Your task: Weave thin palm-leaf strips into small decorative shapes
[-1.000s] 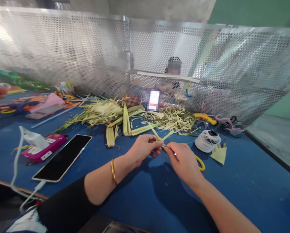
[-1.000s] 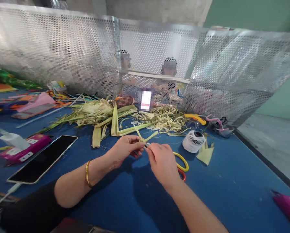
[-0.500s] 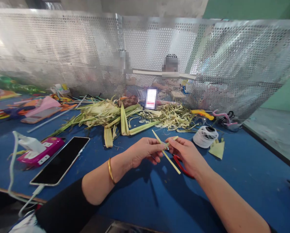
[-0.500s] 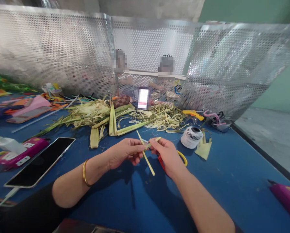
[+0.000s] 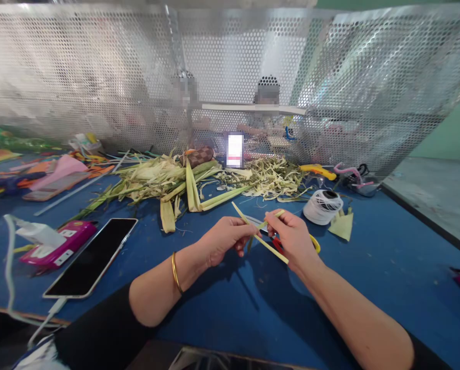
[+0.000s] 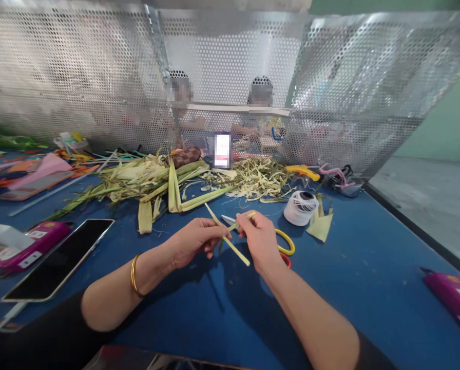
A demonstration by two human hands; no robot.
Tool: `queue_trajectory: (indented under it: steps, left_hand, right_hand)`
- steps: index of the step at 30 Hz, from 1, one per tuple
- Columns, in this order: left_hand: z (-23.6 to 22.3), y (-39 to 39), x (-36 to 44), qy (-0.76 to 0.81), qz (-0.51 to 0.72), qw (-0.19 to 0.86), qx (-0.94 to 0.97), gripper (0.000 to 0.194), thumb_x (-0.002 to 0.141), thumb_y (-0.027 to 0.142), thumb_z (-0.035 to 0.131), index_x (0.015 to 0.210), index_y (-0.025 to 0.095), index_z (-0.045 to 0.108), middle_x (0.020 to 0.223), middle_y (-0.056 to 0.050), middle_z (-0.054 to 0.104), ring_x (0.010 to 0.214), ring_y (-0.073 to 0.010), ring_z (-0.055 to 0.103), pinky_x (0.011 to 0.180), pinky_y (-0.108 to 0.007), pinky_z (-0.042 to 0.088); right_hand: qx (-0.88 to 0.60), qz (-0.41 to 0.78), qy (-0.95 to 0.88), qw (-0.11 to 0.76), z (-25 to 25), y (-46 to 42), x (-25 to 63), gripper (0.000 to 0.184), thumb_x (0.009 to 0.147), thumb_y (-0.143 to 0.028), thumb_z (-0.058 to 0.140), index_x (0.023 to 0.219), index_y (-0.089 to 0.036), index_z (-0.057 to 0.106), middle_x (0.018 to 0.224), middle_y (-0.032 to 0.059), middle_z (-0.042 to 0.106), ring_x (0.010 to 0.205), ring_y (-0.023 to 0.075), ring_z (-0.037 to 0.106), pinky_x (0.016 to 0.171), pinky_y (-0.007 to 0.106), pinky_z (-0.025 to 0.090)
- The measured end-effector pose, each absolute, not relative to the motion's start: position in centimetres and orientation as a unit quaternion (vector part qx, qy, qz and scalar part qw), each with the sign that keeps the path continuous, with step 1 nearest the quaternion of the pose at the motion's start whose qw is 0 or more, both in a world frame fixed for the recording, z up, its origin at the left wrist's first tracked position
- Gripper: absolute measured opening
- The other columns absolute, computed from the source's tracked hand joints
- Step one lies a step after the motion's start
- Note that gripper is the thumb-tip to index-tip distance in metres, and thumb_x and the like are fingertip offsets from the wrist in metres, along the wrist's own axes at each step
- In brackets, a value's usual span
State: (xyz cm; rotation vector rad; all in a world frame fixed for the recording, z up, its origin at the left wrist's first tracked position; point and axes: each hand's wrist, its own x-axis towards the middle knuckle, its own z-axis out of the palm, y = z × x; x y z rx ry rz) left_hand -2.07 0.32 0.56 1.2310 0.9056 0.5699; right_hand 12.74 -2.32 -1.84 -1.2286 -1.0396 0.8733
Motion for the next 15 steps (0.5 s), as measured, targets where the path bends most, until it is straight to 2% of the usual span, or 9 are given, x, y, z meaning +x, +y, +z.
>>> queue_trajectory:
  steps: [3, 6, 8, 11, 15]
  left_hand:
    - [0.7, 0.4, -2.2, 0.398, 0.245, 0.676, 0.57, 0.015, 0.065, 0.028, 0.064, 0.066, 0.014, 0.068, 0.041, 0.007, 0.037, 0.039, -0.0056, 0.032, 0.041, -0.02, 0.035]
    - [0.5, 0.3, -2.3, 0.397, 0.216, 0.655, 0.606, 0.019, 0.064, 0.032, 0.067, 0.068, 0.013, 0.07, 0.041, 0.007, 0.038, 0.04, -0.0067, 0.032, 0.041, -0.021, 0.035]
    - [0.2, 0.2, -2.3, 0.401, 0.199, 0.632, 0.632, 0.022, 0.064, 0.036, 0.068, 0.068, 0.014, 0.07, 0.042, 0.007, 0.038, 0.041, -0.0069, 0.032, 0.041, -0.021, 0.033]
    - [-0.3, -0.1, -2.1, 0.409, 0.184, 0.599, 0.663, 0.028, 0.066, 0.043, 0.066, 0.066, 0.015, 0.068, 0.044, 0.007, 0.037, 0.041, -0.0068, 0.032, 0.04, -0.021, 0.027]
    - [-0.5, -0.3, -1.9, 0.414, 0.186, 0.586, 0.672, 0.033, 0.07, 0.047, 0.062, 0.061, 0.015, 0.062, 0.044, 0.008, 0.035, 0.039, -0.0058, 0.03, 0.039, -0.022, 0.022]
  right_hand:
    - [-0.574, 0.313, -0.507, 0.561, -1.7, -2.1, 13.6, 0.024, 0.072, -0.041, 0.063, 0.064, -0.019, 0.058, 0.056, -0.0016, 0.055, 0.055, 0.0146, 0.05, 0.057, 0.029, 0.04]
    - [-0.608, 0.149, -0.599, 0.499, -1.0, -2.1, 14.5, 0.023, 0.071, -0.038, 0.065, 0.084, -0.019, 0.066, 0.083, 0.0067, 0.067, 0.075, 0.0218, 0.059, 0.067, 0.034, 0.043]
    - [-0.589, 0.11, -0.665, 0.445, -0.3, -2.3, 14.6, 0.02, 0.075, -0.037, 0.061, 0.084, -0.021, 0.069, 0.092, 0.0068, 0.068, 0.085, 0.0231, 0.059, 0.074, 0.035, 0.042]
    - [-0.571, 0.216, -0.702, 0.366, 0.3, -2.7, 14.0, 0.022, 0.079, -0.036, 0.057, 0.066, -0.021, 0.066, 0.072, 0.0013, 0.067, 0.072, 0.0183, 0.058, 0.068, 0.03, 0.041]
    - [-0.581, 0.3, -0.638, 0.406, -0.1, -2.8, 13.3, 0.029, 0.073, -0.039, 0.06, 0.053, -0.019, 0.056, 0.053, -0.0027, 0.055, 0.056, 0.0133, 0.047, 0.054, 0.025, 0.034]
